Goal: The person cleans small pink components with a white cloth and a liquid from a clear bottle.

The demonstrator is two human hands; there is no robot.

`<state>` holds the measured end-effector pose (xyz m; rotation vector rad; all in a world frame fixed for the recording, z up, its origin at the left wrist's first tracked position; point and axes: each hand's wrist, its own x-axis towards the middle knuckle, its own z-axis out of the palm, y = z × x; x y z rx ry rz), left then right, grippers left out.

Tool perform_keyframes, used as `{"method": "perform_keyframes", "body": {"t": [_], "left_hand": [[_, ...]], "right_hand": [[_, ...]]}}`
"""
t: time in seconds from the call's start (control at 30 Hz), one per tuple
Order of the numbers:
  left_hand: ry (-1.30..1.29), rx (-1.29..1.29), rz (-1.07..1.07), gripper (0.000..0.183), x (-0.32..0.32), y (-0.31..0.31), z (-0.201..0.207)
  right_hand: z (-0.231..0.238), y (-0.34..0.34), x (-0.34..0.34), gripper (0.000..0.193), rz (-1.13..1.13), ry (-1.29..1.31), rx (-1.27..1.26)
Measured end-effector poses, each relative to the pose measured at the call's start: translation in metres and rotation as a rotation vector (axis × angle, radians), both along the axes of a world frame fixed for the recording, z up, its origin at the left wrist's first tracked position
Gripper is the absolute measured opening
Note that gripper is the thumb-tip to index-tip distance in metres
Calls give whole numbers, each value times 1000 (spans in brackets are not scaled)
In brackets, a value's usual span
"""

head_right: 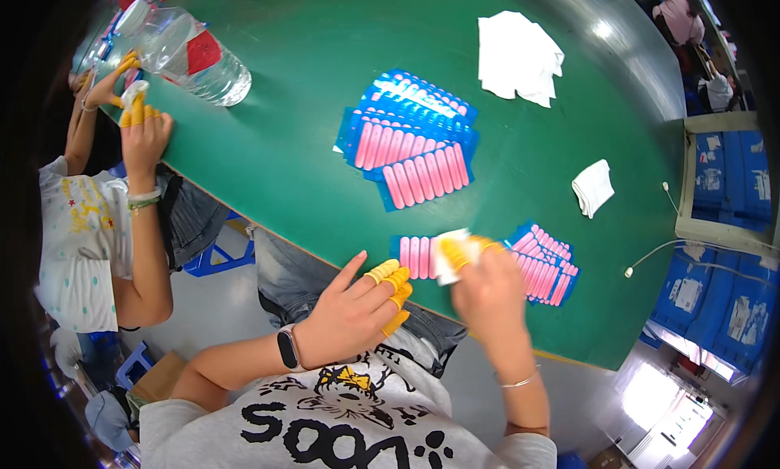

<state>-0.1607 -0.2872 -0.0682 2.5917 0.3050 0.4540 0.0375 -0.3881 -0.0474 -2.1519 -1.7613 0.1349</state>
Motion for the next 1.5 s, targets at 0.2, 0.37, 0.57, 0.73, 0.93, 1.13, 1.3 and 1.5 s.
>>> {"method": "perform_keyframes", "body": {"t": [0.2,0.37,0.57,0.73,0.93,1.13,1.3,1.5], "left_hand": [[34,11,-74,25,2,9,4],[53,-74,70,40,1,18,21],[93,13,132,38,22,33,32],[190,15,-66,34,9,15,7],[178,19,-66,39,1,20,12],[236,22,-65,60,17,29,24],[272,-213,-83,72,29,29,33],[317,-195,-69,74,31,30,35]], "right_hand": [[-18,-6,-8,16,-133,-85,103],[-5,-14,20,38,-373,157,208],[-15,-18,8,38,-679,1312,836],[2,-24,16,31,-551,1721,1351],[5,-15,3,25,-303,2372,1401],[-2,-14,-5,31,-644,2044,1379],[-7,-27,-4,32,-530,2082,1364],[-11,-43,3,34,-453,2191,1355]]}}
